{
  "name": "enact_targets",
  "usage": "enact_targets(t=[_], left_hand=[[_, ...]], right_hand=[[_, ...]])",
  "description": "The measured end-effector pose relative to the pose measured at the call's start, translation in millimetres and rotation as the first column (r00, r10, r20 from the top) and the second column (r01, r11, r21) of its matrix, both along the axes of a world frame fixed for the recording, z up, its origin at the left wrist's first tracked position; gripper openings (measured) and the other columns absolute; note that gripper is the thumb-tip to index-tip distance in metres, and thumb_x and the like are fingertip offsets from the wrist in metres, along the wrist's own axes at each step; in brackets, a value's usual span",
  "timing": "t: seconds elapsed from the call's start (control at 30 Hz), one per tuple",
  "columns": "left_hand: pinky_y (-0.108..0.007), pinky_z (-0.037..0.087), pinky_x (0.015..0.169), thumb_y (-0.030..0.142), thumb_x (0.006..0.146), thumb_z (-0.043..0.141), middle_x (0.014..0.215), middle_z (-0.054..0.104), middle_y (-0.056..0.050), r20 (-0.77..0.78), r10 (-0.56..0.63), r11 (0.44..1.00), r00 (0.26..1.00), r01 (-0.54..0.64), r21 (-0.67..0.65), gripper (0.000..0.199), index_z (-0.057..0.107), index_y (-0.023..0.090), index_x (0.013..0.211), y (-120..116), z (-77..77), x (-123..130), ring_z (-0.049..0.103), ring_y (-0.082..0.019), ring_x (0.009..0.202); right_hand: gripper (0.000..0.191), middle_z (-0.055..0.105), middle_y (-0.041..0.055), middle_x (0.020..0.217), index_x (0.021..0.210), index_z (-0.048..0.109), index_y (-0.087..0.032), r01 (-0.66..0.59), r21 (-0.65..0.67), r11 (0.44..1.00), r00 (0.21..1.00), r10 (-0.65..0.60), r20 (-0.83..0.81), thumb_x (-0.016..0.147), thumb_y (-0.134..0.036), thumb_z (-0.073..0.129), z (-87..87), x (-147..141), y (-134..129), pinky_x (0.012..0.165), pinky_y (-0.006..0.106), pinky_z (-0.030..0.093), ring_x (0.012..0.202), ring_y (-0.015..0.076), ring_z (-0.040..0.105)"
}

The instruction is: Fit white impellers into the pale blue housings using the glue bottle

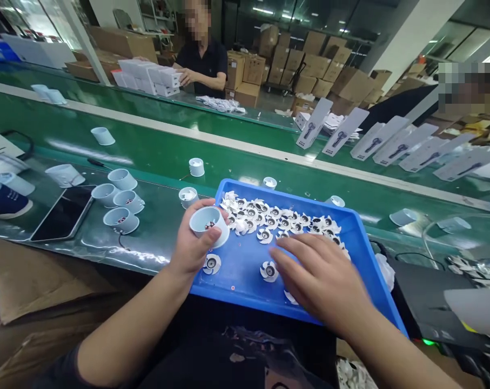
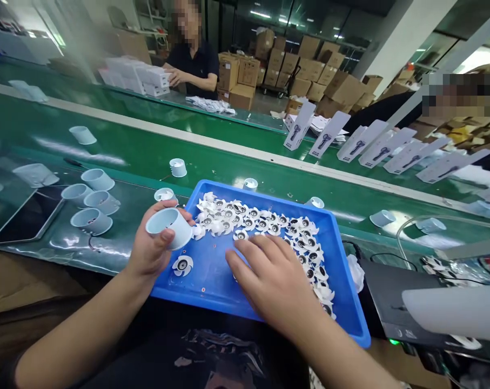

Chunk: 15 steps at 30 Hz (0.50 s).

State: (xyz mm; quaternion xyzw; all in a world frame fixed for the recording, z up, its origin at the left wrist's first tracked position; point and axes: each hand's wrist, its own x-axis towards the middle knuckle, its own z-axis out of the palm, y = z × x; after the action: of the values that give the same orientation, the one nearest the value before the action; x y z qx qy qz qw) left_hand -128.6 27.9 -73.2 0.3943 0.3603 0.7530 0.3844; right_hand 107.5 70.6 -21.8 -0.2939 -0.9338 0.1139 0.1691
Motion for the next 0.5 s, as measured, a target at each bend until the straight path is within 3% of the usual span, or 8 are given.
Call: enact_targets(t=[0.1,0.17,0.23,0.37,0.5], left_hand=[[-0.029,0.055,0.075,0.043,0.061,0.090,0.091,0.070,-0.001,-0.060,-0.040,0.998,0.997,0.038,-0.046,0.072,0.050,0.024,0.117,-1.8,-5.6,-1.3,0.070,-0.018,0.081],[-0.030,0.053,0.076,0.040,0.057,0.092,0.093,0.068,-0.001,-0.134,-0.048,0.993,0.990,0.033,-0.111,0.082,0.044,0.025,0.121,-3.5,-7.8,-1.6,0.068,-0.018,0.082],[-0.031,0.052,0.077,0.036,0.056,0.091,0.096,0.066,-0.001,-0.234,-0.027,0.982,0.972,-0.018,-0.186,0.079,0.044,0.024,0.118,-4.6,-7.0,-0.9,0.067,-0.018,0.083],[-0.037,0.052,0.086,0.035,0.062,0.087,0.102,0.067,-0.005,-0.376,-0.052,0.980,0.925,-0.026,-0.198,0.055,0.054,0.021,0.104,-4.6,-0.3,0.9,0.066,-0.024,0.093],[-0.042,0.048,0.100,0.039,0.075,0.076,0.123,0.065,-0.012,-0.381,-0.053,0.995,0.923,0.017,-0.096,0.054,0.055,0.021,0.121,-8.3,-3.2,-1.0,0.062,-0.029,0.115]], right_hand=[[0.015,0.062,0.0091,0.114,0.109,0.065,-0.015,-0.075,0.051,0.996,0.952,0.056,0.300,0.098,-0.020,0.058,-17.5,-49.7,15.0,0.100,0.048,0.046,0.111,0.0242,0.057],[0.012,0.063,0.0081,0.106,0.103,0.065,-0.013,-0.075,0.049,0.996,0.919,0.050,0.390,0.097,-0.022,0.061,-30.8,-79.7,30.9,0.095,0.045,0.049,0.105,0.0229,0.059],[0.016,0.063,0.0071,0.106,0.104,0.064,-0.012,-0.048,0.050,0.998,0.899,0.021,0.437,0.097,-0.027,0.062,-41.6,-102.2,42.5,0.092,0.043,0.052,0.102,0.0215,0.061],[0.020,0.063,0.0077,0.110,0.109,0.064,-0.013,0.065,0.004,0.998,0.916,-0.061,0.397,0.098,-0.030,0.062,-50.8,-122.3,47.5,0.091,0.042,0.054,0.101,0.0209,0.063],[0.023,0.062,0.0084,0.112,0.109,0.063,-0.013,0.145,-0.192,0.971,0.977,-0.110,0.182,0.096,-0.032,0.064,-38.4,-107.3,47.6,0.092,0.043,0.053,0.103,0.0218,0.061]])
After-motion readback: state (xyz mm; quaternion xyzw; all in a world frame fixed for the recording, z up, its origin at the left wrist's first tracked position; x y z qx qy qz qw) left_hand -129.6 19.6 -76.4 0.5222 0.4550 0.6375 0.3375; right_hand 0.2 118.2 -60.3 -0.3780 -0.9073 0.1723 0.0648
